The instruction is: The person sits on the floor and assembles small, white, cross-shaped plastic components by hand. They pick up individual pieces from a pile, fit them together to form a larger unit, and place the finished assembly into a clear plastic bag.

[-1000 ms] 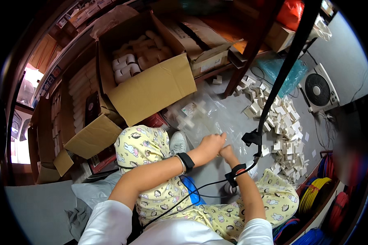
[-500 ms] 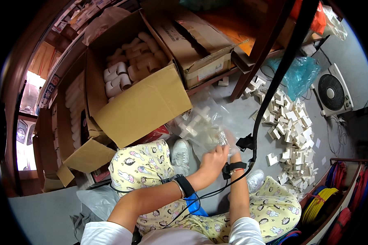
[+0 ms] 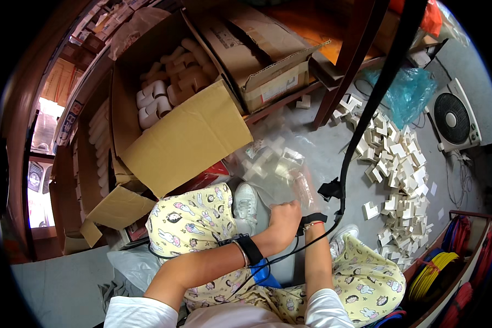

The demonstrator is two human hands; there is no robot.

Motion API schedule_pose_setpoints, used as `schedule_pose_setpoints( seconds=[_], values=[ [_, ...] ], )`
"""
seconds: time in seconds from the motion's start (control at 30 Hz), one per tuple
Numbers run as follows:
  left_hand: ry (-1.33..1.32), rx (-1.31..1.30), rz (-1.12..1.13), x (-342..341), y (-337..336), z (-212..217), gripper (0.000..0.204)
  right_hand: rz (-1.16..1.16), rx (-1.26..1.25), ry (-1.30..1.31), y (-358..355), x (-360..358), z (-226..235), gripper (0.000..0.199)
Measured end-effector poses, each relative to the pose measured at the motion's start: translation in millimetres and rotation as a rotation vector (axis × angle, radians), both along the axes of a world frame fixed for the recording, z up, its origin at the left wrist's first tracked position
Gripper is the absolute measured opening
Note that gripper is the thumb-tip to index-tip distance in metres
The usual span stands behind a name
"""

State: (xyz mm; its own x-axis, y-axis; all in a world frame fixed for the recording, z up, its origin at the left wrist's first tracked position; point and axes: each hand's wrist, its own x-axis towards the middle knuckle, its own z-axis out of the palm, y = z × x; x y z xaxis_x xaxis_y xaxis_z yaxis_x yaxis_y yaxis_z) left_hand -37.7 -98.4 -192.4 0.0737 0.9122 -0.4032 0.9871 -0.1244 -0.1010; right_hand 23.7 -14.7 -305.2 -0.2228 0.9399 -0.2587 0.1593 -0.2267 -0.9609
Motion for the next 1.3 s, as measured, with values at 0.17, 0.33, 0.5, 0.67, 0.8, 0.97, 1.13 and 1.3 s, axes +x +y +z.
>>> schedule_pose_setpoints(
  seconds=[0.17,0.33,0.5,0.67,0.8,0.97,1.13,1.3],
  values=[
    [-0.027,0.127,0.022,1.0,1.3,4.2,0.020,-0.087,0.318,-0.236,15.1,-12.7,-54.4,0.040],
    [-0.110,0.489,-0.146,-9.4,19.4,17.2,0.019,-0.087,0.348,-0.416,-21.1,13.0,-45.9,0.040],
    [-0.381,0.434,-0.213,-9.7,22.7,0.8,0.017,-0.048,0.301,-0.445,-46.5,25.4,-39.4,0.039],
    [-0.438,0.313,-0.247,-5.4,12.9,-4.6,0.014,-0.047,0.287,-0.461,-57.1,35.2,-38.9,0.039],
    [-0.434,0.413,-0.288,-8.2,15.3,-3.6,0.015,-0.042,0.289,-0.472,-57.0,37.1,-43.0,0.039],
    [-0.508,0.375,-0.332,-16.4,18.9,12.9,0.017,-0.038,0.300,-0.488,-53.2,36.6,-48.1,0.038],
    [-0.496,0.372,-0.344,-12.0,15.5,14.6,0.016,-0.032,0.319,-0.510,-43.0,32.7,-51.5,0.038],
    [-0.438,0.403,-0.423,-13.8,16.7,20.8,0.017,-0.034,0.341,-0.537,-26.0,27.7,-60.3,0.038]
  ],
)
